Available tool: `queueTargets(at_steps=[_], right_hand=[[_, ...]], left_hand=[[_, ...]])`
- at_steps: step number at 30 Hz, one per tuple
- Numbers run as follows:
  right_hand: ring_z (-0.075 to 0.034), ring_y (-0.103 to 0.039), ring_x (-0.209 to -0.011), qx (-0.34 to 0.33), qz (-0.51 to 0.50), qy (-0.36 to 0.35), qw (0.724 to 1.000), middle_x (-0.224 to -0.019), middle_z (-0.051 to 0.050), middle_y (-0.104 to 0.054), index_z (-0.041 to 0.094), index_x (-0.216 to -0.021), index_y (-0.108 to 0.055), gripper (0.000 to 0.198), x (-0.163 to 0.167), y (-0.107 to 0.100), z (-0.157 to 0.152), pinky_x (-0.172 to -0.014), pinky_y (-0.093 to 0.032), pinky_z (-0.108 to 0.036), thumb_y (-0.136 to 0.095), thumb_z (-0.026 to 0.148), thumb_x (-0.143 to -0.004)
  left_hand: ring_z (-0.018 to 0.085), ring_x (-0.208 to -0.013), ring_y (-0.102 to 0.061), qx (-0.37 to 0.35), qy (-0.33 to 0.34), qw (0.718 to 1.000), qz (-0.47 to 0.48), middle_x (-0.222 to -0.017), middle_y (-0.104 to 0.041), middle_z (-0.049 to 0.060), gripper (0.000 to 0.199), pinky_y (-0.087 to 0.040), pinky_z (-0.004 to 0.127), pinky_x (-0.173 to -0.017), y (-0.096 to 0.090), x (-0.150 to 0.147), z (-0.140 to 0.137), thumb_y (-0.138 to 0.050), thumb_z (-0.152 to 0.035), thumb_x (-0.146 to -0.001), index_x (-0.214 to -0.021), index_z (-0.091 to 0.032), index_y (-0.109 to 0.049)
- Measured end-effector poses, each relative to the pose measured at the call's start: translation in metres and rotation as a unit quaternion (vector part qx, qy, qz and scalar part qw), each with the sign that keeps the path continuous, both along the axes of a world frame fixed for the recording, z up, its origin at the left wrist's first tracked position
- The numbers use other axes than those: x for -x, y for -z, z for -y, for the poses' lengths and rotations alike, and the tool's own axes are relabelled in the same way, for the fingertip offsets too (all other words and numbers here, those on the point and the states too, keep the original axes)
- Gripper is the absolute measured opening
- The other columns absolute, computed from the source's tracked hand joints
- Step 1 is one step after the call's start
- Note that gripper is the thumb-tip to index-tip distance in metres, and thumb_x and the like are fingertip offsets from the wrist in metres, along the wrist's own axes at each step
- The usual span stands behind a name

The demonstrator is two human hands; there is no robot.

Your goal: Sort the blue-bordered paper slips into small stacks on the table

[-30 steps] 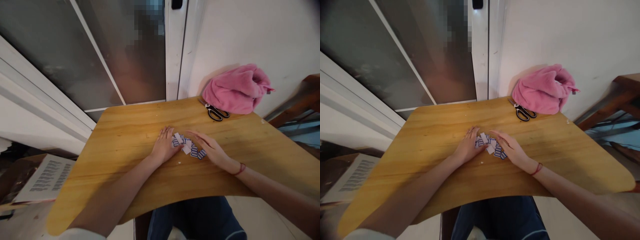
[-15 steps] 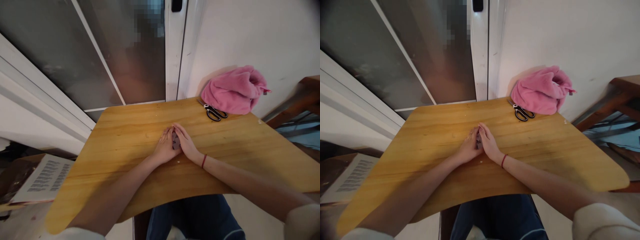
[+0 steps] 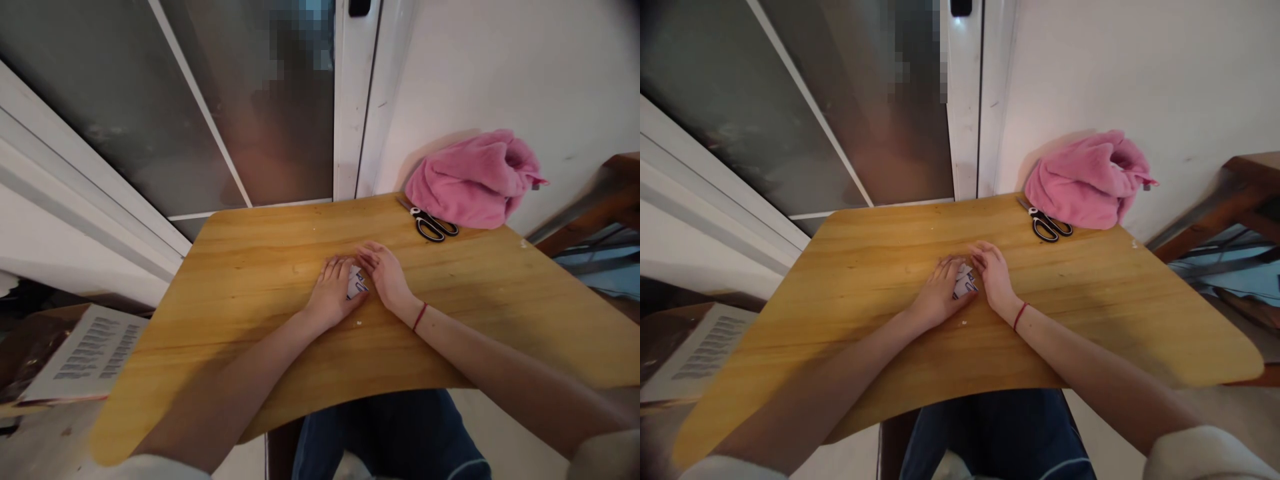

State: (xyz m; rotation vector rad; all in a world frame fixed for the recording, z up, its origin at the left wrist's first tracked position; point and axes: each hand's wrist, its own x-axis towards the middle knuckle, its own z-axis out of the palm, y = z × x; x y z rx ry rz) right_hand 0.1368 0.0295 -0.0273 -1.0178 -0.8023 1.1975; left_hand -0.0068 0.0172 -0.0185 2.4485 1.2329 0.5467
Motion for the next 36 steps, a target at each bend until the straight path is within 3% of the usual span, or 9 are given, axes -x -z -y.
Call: queueTargets(at_steps=[6,11,15,18,22,26,30,36], right_hand=[[-0.02,-0.058,-0.117,-0.011,0.053,-0.03,0.998,-0.117,-0.004,-0.064,0.026,-0.096,-0.057,0.025,0.016,0.002,0.008,-0.108,-0.04,-0.039,-0.056,0.044,-0.078],[-0.02,-0.057,-0.118,-0.007,0.017,-0.014,1.0,-0.116,-0.004,-0.065,0.026,-0.095,-0.057,0.026,0.005,-0.001,0.007,-0.109,-0.039,-0.042,-0.057,0.045,-0.078],[-0.019,-0.054,-0.123,-0.013,0.029,-0.002,1.0,-0.121,-0.004,-0.062,0.026,-0.094,-0.057,0.023,-0.003,0.001,0.001,-0.111,-0.037,-0.04,-0.055,0.044,-0.081],[-0.02,-0.053,-0.124,-0.011,0.025,-0.046,0.999,-0.124,-0.005,-0.06,0.027,-0.097,-0.057,0.025,0.001,0.004,0.0,-0.107,-0.043,-0.04,-0.054,0.046,-0.082],[-0.02,-0.06,-0.114,-0.004,0.015,-0.085,0.996,-0.117,-0.005,-0.064,0.026,-0.099,-0.055,0.029,0.006,0.004,0.0,-0.102,-0.048,-0.04,-0.053,0.05,-0.082],[-0.02,-0.064,-0.105,-0.009,0.006,-0.042,0.999,-0.105,-0.005,-0.068,0.024,-0.092,-0.056,0.026,0.002,0.001,0.001,-0.1,-0.048,-0.042,-0.054,0.048,-0.083],[-0.02,-0.065,-0.101,-0.012,0.012,-0.016,1.0,-0.099,-0.006,-0.069,0.023,-0.089,-0.056,0.021,-0.002,-0.002,0.001,-0.099,-0.048,-0.044,-0.054,0.044,-0.084],[-0.019,-0.063,-0.107,-0.008,0.019,-0.041,0.999,-0.104,-0.004,-0.068,0.024,-0.091,-0.055,0.02,0.002,0.001,0.002,-0.102,-0.047,-0.041,-0.057,0.043,-0.082]], left_hand=[[0.027,-0.141,-0.028,0.003,0.005,0.999,0.051,-0.142,-0.041,0.016,0.053,-0.03,0.049,-0.113,0.003,-0.001,-0.003,-0.056,-0.03,-0.087,-0.133,-0.019,-0.032],[0.025,-0.139,-0.031,-0.007,-0.033,0.992,0.118,-0.145,-0.036,0.016,0.06,-0.032,0.044,-0.113,0.0,0.004,-0.009,-0.057,-0.038,-0.086,-0.135,-0.02,-0.028],[0.033,-0.146,-0.009,-0.035,-0.072,0.997,0.017,-0.152,-0.024,0.019,0.076,-0.016,0.054,-0.117,0.0,0.004,-0.01,-0.062,-0.054,-0.078,-0.135,-0.016,-0.03],[0.037,-0.145,-0.011,-0.003,-0.081,0.996,-0.038,-0.151,-0.026,0.023,0.081,-0.015,0.054,-0.117,0.002,0.003,-0.01,-0.061,-0.057,-0.078,-0.137,-0.011,-0.029],[0.031,-0.14,-0.027,-0.011,-0.035,0.999,-0.023,-0.144,-0.038,0.017,0.065,-0.029,0.048,-0.112,0.002,0.003,-0.009,-0.055,-0.048,-0.086,-0.136,-0.015,-0.032],[0.027,-0.116,-0.047,-0.045,-0.05,0.997,-0.028,-0.12,-0.053,0.01,0.043,-0.042,0.044,-0.099,-0.002,0.003,-0.009,-0.058,-0.042,-0.085,-0.121,-0.019,-0.048],[0.029,-0.106,-0.047,-0.08,-0.075,0.992,-0.066,-0.107,-0.056,0.009,0.035,-0.042,0.044,-0.093,-0.006,0.003,-0.009,-0.059,-0.043,-0.084,-0.109,-0.018,-0.057],[0.03,-0.107,-0.045,-0.09,-0.063,0.989,-0.096,-0.109,-0.053,0.011,0.036,-0.039,0.047,-0.092,-0.005,0.001,-0.008,-0.054,-0.046,-0.085,-0.107,-0.018,-0.055]])
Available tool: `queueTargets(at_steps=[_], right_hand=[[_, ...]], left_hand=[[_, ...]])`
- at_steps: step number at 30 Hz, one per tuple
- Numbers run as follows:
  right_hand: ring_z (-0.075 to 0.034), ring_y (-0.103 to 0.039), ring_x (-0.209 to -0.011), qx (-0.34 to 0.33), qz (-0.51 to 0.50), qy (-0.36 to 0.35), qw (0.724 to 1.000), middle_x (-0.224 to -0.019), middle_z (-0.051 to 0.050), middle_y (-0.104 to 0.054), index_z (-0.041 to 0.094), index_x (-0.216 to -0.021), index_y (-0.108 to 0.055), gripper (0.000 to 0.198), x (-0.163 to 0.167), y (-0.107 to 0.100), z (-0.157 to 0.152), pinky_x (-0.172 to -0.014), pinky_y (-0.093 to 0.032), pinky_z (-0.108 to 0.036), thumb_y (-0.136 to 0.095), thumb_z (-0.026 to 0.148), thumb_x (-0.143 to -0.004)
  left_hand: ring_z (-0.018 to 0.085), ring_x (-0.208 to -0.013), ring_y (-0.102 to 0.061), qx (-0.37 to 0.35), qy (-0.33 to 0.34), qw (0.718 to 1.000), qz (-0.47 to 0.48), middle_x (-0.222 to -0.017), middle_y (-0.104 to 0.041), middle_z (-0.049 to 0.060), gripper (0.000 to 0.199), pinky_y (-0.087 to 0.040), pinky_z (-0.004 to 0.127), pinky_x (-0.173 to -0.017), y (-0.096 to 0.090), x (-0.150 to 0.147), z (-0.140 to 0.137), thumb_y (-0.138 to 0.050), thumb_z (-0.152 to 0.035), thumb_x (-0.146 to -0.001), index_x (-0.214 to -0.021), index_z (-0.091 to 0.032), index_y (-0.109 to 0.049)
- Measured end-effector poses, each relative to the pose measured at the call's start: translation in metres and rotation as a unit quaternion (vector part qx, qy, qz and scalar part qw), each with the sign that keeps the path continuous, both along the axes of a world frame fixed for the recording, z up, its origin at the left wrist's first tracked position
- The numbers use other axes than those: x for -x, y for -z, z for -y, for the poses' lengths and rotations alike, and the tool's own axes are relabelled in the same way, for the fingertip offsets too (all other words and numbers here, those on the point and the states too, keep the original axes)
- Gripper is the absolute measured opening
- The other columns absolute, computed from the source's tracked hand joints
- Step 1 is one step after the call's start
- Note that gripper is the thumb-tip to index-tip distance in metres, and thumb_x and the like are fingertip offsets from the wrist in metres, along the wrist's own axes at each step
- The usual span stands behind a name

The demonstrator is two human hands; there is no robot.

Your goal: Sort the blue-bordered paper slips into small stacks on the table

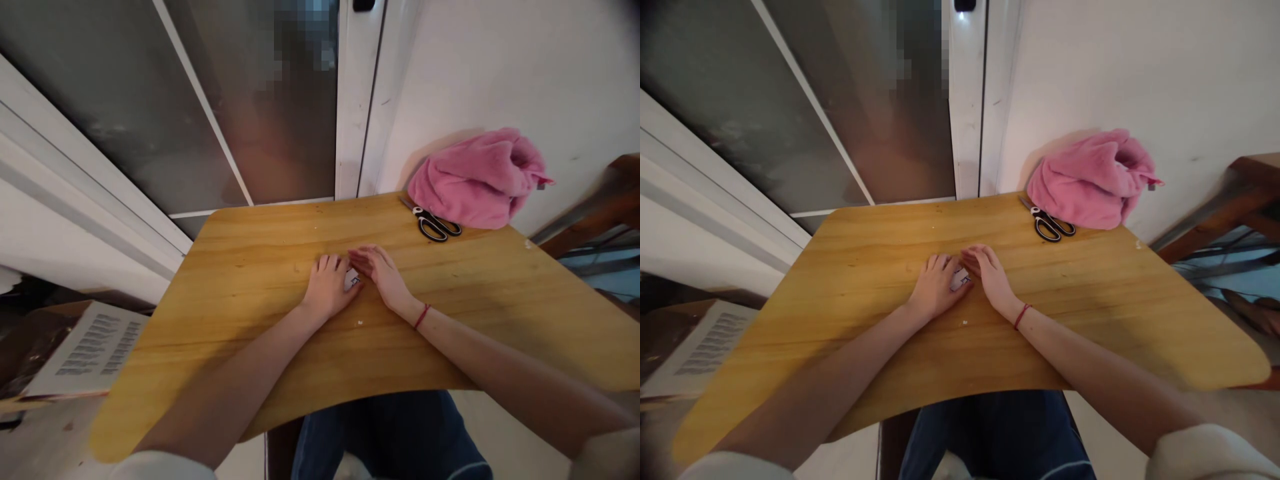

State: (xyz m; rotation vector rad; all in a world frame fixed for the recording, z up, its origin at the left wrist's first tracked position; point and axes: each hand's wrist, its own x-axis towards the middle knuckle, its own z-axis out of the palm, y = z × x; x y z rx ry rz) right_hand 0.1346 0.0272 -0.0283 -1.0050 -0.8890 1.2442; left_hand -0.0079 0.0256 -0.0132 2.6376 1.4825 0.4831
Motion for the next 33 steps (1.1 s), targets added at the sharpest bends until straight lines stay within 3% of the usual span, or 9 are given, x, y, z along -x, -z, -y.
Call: queueTargets(at_steps=[8,19,26,33], right_hand=[[-0.02,-0.065,-0.102,0.017,-0.001,-0.002,1.0,-0.106,-0.005,-0.068,0.025,-0.089,-0.055,0.019,-0.0046,0.0005,-0.0043,-0.098,-0.05,-0.044,-0.054,0.043,-0.083],[-0.018,-0.066,-0.09,0.017,-0.031,0.006,0.999,-0.093,-0.003,-0.067,0.024,-0.084,-0.058,0.016,-0.0035,-0.0042,-0.0009,-0.096,-0.05,-0.043,-0.061,0.039,-0.078],[-0.018,-0.065,-0.087,0.016,-0.039,0.004,0.999,-0.09,-0.003,-0.068,0.023,-0.082,-0.06,0.019,-0.0038,-0.0035,-0.0016,-0.089,-0.053,-0.038,-0.064,0.041,-0.076],[-0.016,-0.066,-0.081,0.019,-0.057,0.01,0.998,-0.084,-0.003,-0.069,0.02,-0.081,-0.062,0.022,-0.0028,-0.0018,-0.003,-0.082,-0.054,-0.034,-0.064,0.041,-0.074]], left_hand=[[0.029,-0.102,-0.045,0.004,-0.004,1.0,-0.005,-0.103,-0.052,0.01,0.032,-0.039,0.045,-0.089,0.004,-0.0011,-0.0009,-0.053,-0.047,-0.086,-0.099,-0.017,-0.053],[0.03,-0.104,-0.051,-0.016,0.036,0.998,-0.045,-0.103,-0.06,0.013,0.032,-0.04,0.043,-0.09,-0.0001,-0.0014,-0.0007,-0.053,-0.039,-0.087,-0.106,-0.013,-0.053],[0.03,-0.104,-0.052,-0.042,0.046,0.996,-0.056,-0.106,-0.057,0.014,0.031,-0.043,0.041,-0.089,0.0012,-0.0006,-0.0007,-0.051,-0.038,-0.088,-0.105,-0.013,-0.06],[0.027,-0.103,-0.058,-0.007,0.032,0.996,-0.082,-0.105,-0.064,0.012,0.033,-0.047,0.036,-0.084,-0.0034,-0.0001,0.0007,-0.048,-0.038,-0.091,-0.107,-0.013,-0.059]])
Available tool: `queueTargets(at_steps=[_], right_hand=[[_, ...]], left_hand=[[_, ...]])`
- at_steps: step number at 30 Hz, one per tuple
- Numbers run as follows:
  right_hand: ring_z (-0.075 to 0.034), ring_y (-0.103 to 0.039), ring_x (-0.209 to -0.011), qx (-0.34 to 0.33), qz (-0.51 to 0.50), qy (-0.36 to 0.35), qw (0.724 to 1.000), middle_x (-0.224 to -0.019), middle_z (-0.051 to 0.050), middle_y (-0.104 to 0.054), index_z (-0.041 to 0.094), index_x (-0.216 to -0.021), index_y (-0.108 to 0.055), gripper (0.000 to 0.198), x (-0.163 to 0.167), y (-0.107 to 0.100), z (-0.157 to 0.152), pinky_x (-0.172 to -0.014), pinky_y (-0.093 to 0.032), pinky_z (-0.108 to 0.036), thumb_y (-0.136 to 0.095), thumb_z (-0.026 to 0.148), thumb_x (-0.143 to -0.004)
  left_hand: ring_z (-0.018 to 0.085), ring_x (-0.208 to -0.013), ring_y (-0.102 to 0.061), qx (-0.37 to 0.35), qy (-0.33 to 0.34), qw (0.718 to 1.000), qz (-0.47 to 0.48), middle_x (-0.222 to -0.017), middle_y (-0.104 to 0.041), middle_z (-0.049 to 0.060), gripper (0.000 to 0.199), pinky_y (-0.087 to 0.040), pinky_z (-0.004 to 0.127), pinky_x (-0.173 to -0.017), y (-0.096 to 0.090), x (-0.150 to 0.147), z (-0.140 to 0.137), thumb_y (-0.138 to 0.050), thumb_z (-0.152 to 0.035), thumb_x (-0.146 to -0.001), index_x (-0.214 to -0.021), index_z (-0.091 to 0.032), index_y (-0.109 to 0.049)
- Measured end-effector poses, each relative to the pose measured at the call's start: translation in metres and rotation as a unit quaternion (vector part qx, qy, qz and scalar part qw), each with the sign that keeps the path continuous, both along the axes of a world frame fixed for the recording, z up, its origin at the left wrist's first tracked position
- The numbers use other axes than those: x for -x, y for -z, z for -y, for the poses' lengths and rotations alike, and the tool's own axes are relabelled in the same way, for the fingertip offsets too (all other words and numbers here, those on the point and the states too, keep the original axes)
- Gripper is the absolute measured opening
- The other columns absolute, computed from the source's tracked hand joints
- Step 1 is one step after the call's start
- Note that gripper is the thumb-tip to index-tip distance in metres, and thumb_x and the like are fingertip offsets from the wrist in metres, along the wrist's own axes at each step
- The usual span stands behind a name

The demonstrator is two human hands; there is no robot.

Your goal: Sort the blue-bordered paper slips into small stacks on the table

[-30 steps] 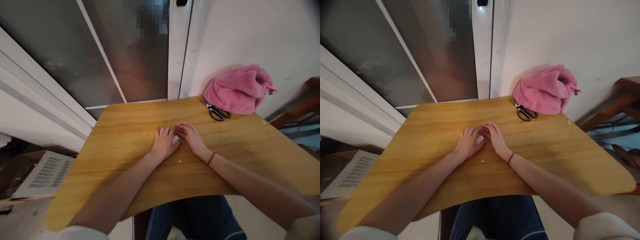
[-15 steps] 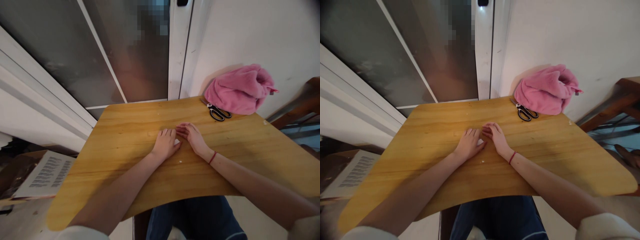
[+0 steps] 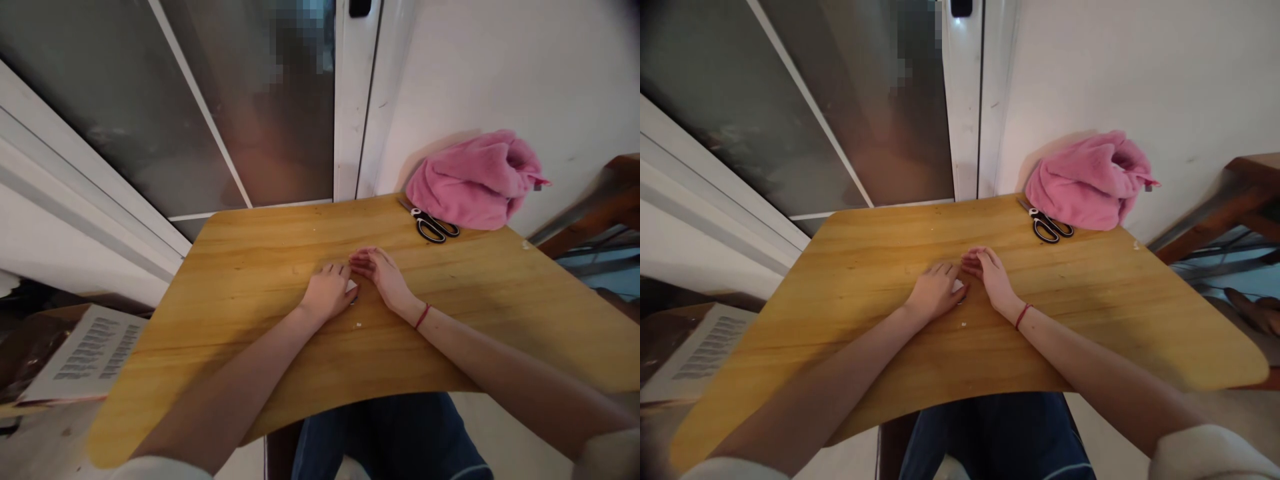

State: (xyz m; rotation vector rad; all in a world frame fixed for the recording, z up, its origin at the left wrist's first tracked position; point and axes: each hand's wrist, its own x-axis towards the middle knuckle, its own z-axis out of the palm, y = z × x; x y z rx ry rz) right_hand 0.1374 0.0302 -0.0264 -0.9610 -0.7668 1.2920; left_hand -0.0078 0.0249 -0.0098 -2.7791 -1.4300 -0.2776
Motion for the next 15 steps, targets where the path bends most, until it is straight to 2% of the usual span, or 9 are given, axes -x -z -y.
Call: queueTargets(at_steps=[6,15], right_hand=[[-0.015,-0.066,-0.08,-0.002,0.001,-0.002,1.0,-0.082,-0.003,-0.069,0.02,-0.081,-0.062,0.019,-0.0004,0.002,-0.0008,-0.082,-0.054,-0.034,-0.063,0.038,-0.077],[-0.015,-0.065,-0.078,0.0,0.014,-0.004,1.0,-0.083,-0.004,-0.068,0.019,-0.083,-0.061,0.02,-0.001,0.0022,-0.0005,-0.08,-0.053,-0.035,-0.061,0.038,-0.078]], left_hand=[[0.026,-0.097,-0.064,0.025,-0.005,1.0,-0.013,-0.104,-0.069,0.012,0.033,-0.049,0.034,-0.079,-0.0038,-0.0017,0.0013,-0.045,-0.038,-0.092,-0.11,-0.013,-0.057],[0.028,-0.096,-0.063,0.015,-0.004,1.0,-0.02,-0.099,-0.068,0.012,0.032,-0.05,0.037,-0.08,-0.0021,-0.001,0.0012,-0.045,-0.036,-0.09,-0.098,-0.013,-0.067]])
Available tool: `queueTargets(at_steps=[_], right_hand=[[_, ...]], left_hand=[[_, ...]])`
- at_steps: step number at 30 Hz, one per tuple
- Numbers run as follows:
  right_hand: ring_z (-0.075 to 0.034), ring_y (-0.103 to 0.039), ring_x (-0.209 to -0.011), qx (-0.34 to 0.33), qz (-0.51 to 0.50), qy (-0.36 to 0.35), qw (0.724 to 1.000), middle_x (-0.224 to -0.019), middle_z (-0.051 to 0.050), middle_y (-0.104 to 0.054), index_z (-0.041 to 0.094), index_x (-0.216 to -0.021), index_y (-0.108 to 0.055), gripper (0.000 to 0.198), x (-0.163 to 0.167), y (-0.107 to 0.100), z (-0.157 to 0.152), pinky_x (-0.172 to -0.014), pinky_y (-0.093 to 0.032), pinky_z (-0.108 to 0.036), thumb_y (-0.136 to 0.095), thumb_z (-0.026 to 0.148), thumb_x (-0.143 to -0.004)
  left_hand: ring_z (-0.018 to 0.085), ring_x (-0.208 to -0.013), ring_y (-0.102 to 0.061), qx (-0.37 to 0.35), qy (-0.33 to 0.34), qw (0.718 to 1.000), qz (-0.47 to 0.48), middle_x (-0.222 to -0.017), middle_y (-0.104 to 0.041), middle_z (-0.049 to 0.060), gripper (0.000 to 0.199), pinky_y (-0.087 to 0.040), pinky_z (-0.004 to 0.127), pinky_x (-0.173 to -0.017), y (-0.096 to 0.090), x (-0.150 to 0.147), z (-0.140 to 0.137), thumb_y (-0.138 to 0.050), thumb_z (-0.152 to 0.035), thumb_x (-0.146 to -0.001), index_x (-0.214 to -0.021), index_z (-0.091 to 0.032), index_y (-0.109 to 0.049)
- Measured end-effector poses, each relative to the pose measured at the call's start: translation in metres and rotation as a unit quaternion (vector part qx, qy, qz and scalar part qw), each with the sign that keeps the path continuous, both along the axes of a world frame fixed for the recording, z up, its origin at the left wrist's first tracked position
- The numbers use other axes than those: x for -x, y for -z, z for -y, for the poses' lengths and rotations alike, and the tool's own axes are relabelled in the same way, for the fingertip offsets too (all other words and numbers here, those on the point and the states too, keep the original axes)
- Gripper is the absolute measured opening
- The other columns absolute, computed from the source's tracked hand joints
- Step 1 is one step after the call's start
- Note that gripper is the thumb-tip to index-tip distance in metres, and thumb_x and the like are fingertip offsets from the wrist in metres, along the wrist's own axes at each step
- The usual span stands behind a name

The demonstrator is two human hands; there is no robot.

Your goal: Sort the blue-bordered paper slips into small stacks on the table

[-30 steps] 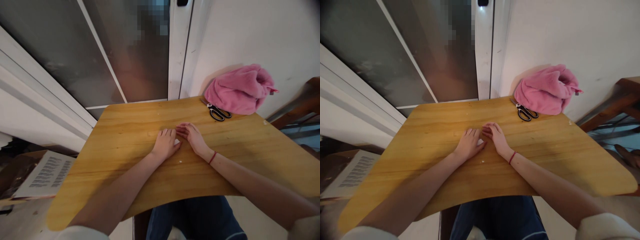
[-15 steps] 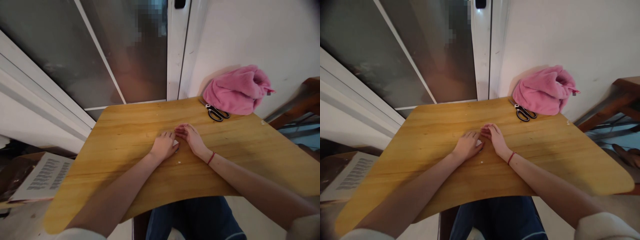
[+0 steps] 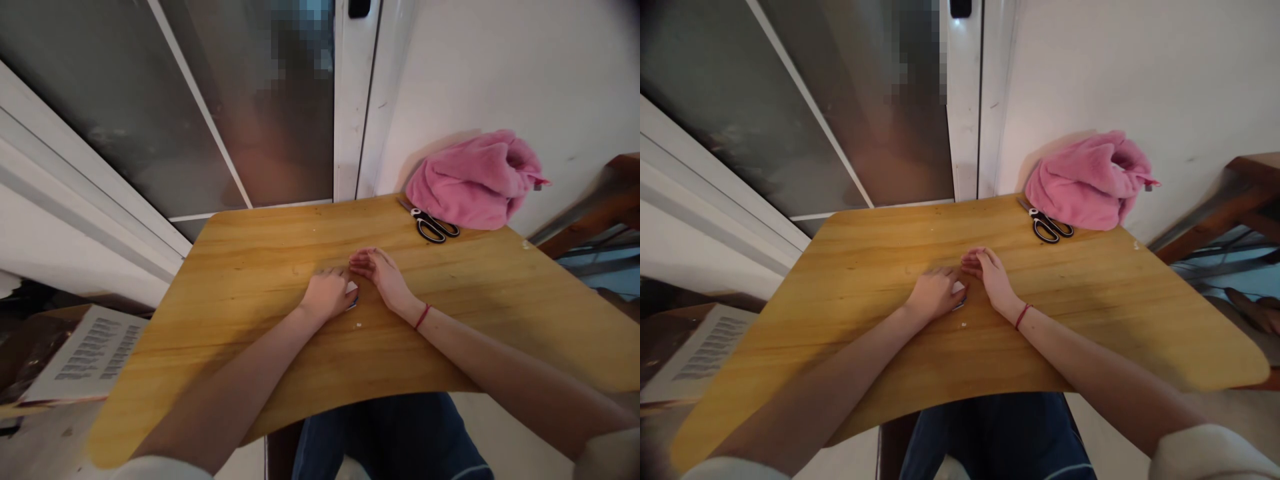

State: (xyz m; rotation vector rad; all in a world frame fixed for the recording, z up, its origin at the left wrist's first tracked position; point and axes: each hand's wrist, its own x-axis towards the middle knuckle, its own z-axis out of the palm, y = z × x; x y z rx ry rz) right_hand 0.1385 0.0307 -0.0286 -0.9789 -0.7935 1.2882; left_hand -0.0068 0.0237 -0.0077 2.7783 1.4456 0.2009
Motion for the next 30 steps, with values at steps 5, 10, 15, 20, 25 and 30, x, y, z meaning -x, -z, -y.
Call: queueTargets(at_steps=[5,10,15,20,25,30], right_hand=[[-0.015,-0.065,-0.078,-0.006,-0.001,-0.001,1.0,-0.084,-0.004,-0.067,0.019,-0.082,-0.061,0.018,0.0,-0.001,0.0,-0.08,-0.053,-0.035,-0.061,0.037,-0.078],[-0.015,-0.065,-0.077,-0.005,-0.003,-0.003,1.0,-0.082,-0.003,-0.068,0.02,-0.082,-0.061,0.018,0.0,0.002,-0.002,-0.08,-0.053,-0.035,-0.062,0.037,-0.077],[-0.015,-0.066,-0.076,-0.004,0.0,-0.004,1.0,-0.08,-0.002,-0.068,0.02,-0.082,-0.062,0.02,-0.001,0.003,-0.002,-0.08,-0.053,-0.035,-0.063,0.04,-0.076],[-0.017,-0.066,-0.085,0.017,-0.011,-0.051,0.998,-0.088,-0.003,-0.071,0.022,-0.086,-0.06,0.021,0.003,-0.007,0.007,-0.08,-0.051,-0.033,-0.066,0.039,-0.075],[-0.014,-0.064,-0.087,0.015,-0.029,-0.099,0.995,-0.094,-0.001,-0.07,0.022,-0.088,-0.062,0.021,0.01,-0.013,0.016,-0.083,-0.048,-0.028,-0.067,0.037,-0.075],[-0.015,-0.064,-0.086,0.042,-0.108,-0.159,0.98,-0.09,-0.002,-0.069,0.021,-0.087,-0.063,0.015,0.018,-0.015,0.016,-0.078,-0.049,-0.028,-0.056,0.034,-0.082]], left_hand=[[0.027,-0.1,-0.061,-0.01,0.007,1.0,0.002,-0.1,-0.066,0.013,0.033,-0.05,0.035,-0.078,0.002,-0.001,0.0,-0.046,-0.035,-0.09,-0.101,-0.013,-0.067],[0.027,-0.091,-0.066,0.009,-0.017,1.0,-0.017,-0.099,-0.068,0.013,0.032,-0.05,0.034,-0.07,0.0,-0.002,0.002,-0.044,-0.034,-0.09,-0.101,-0.014,-0.066],[0.028,-0.086,-0.069,0.027,-0.021,0.999,-0.025,-0.094,-0.071,0.012,0.03,-0.05,0.034,-0.066,-0.004,-0.002,0.003,-0.042,-0.034,-0.091,-0.102,-0.015,-0.062],[0.028,-0.087,-0.069,0.042,-0.002,0.998,-0.036,-0.096,-0.072,0.011,0.028,-0.049,0.034,-0.068,-0.009,0.0,0.002,-0.043,-0.032,-0.09,-0.104,-0.016,-0.06],[0.024,-0.085,-0.068,0.041,-0.059,0.996,0.052,-0.093,-0.072,0.008,0.028,-0.046,0.031,-0.068,-0.016,0.006,0.0,-0.046,-0.035,-0.089,-0.108,-0.02,-0.06],[0.013,-0.062,-0.06,0.042,-0.119,0.952,0.28,-0.068,-0.065,-0.001,0.028,-0.039,0.023,-0.057,-0.023,0.006,0.001,-0.046,-0.042,-0.09,-0.076,-0.02,-0.058]])
